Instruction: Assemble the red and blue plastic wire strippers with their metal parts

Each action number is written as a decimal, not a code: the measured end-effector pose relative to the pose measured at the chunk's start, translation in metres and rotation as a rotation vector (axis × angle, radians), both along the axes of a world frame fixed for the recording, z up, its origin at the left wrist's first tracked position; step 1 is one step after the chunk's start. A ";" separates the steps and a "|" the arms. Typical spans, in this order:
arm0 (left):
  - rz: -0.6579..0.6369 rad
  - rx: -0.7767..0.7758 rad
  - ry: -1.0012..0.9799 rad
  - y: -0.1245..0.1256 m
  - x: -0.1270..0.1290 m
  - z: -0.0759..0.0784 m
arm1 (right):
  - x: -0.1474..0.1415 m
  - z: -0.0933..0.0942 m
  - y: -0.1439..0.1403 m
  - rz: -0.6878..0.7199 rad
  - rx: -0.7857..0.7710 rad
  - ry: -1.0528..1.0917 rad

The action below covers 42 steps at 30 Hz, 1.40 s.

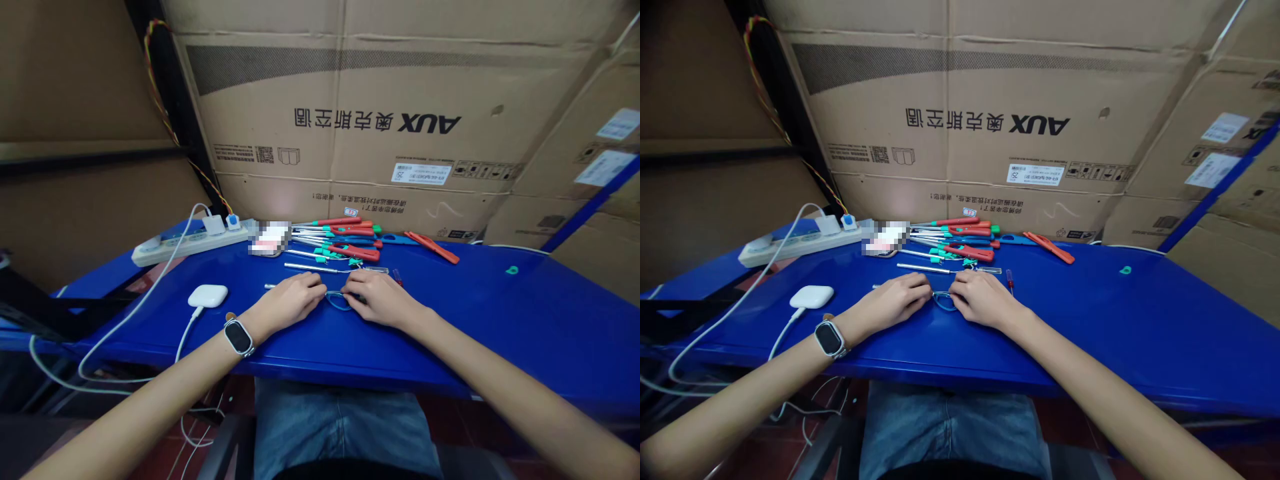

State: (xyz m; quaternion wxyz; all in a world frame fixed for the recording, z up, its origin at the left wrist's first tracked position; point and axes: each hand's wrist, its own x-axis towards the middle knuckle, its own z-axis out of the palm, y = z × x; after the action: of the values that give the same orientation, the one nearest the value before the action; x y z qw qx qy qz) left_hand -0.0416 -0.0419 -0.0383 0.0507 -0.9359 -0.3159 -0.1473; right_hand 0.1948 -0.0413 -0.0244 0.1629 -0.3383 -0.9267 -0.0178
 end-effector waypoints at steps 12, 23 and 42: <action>0.023 0.032 0.032 0.000 0.001 -0.002 | -0.001 -0.003 0.000 -0.162 -0.174 0.172; -0.001 0.047 0.045 0.000 0.000 0.001 | -0.007 -0.007 0.008 -0.272 -0.301 0.264; -0.046 0.146 0.242 0.003 0.016 0.012 | -0.004 -0.011 0.013 -0.245 -0.495 0.453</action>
State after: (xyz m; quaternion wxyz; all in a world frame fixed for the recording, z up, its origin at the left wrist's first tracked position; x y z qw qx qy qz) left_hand -0.0259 -0.0386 -0.0268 0.1532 -0.9476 -0.2745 -0.0571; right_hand 0.1907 -0.0282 -0.0352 0.2741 -0.4715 -0.7957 0.2634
